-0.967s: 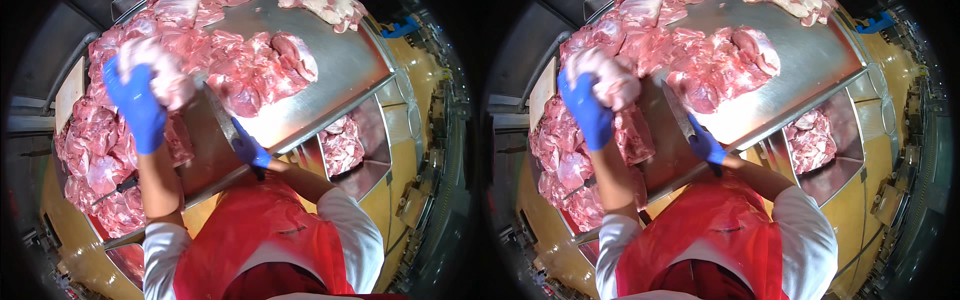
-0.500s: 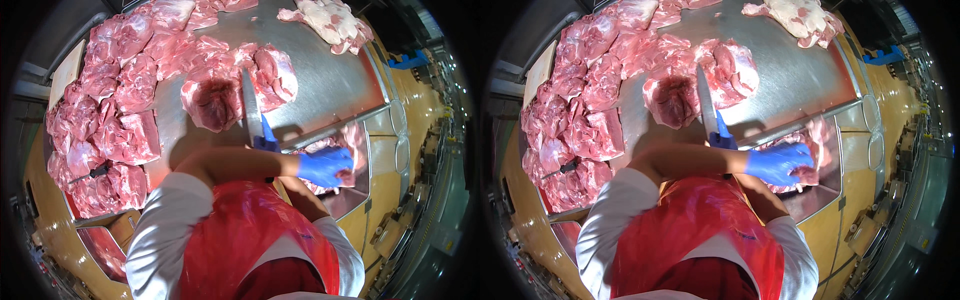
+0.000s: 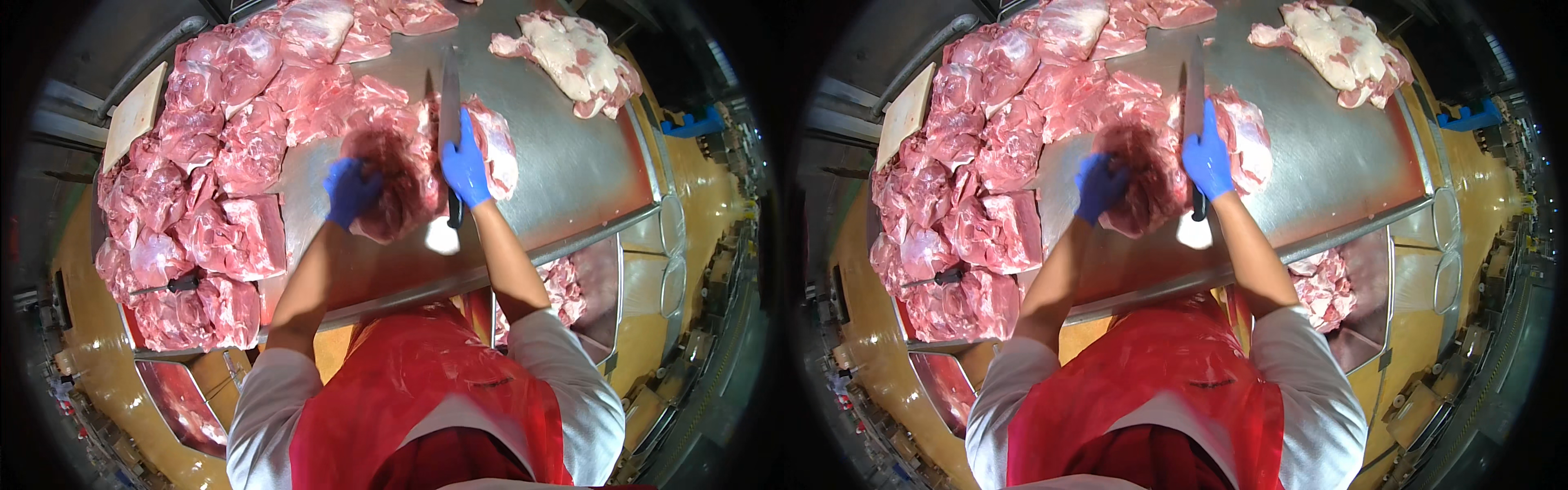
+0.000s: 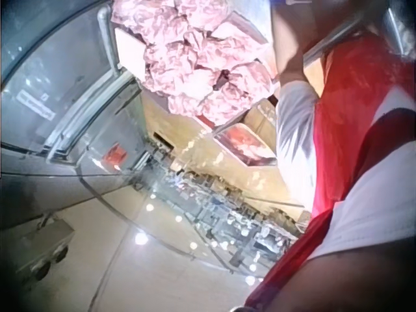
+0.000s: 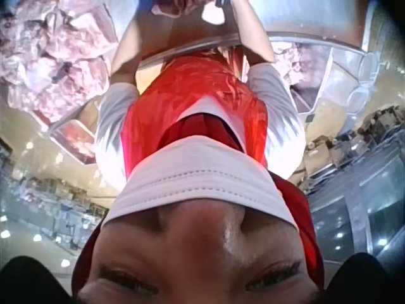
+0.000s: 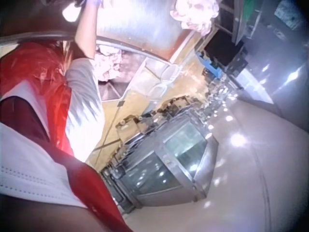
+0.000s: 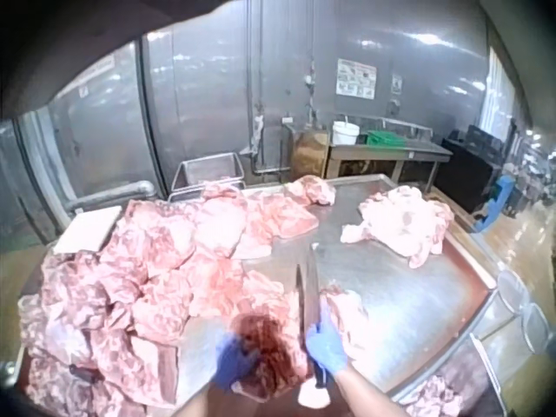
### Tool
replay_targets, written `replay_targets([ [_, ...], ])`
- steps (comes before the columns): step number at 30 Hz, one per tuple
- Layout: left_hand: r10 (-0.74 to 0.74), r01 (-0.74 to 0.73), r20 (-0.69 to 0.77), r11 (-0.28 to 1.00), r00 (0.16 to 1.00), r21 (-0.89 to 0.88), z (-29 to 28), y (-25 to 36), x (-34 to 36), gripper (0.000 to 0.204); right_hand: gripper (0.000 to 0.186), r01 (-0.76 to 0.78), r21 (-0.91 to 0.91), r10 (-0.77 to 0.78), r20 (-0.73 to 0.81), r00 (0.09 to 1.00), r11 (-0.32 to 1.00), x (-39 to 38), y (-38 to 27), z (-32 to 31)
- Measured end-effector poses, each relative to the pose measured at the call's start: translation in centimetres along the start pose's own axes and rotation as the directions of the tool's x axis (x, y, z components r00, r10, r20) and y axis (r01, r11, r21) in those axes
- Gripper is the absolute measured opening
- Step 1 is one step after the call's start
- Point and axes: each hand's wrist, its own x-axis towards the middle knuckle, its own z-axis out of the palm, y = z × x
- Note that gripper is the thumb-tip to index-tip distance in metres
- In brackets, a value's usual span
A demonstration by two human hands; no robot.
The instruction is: The person uses a knife to cut large pieces of raw meat into smaller portions on a stainless steel table. The person repeatedly picks up meat, slices it, and places the cut pieces into a metal bin.
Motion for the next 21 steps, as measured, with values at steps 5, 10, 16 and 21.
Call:
replay_targets([
  [5, 0.205, -0.212, 0.083, 0.974, 0.975, 0.085, 0.0, 0.6, -3.9, 0.052, 0.071, -0.288, 0.078, 0.277, 0.129, 0.952, 0.954, -5.5, 3.5, -1.6],
  [10, 0.288, -0.295, -0.226, 0.956, 0.931, 0.004, -1.7, 0.7, 6.0, 0.053, 0.072, -0.067, -0.017, 0.067, 0.010, 0.998, 0.998, -7.8, 6.2, -2.4],
  [16, -0.169, 0.070, 0.745, 0.984, 0.645, 0.162, -2.6, -3.4, 15.5, 0.057, 0.071, -0.083, 0.028, 0.080, 0.106, 0.991, 0.996, -7.7, 6.1, -2.5],
  [21, -0.031, 0.180, 0.580, 0.963, 0.814, -0.201, -2.1, -4.7, 8.7, 0.030, 0.073, -0.028, 0.058, 0.023, 0.081, 0.996, 0.998, -7.3, 7.0, -3.4],
])
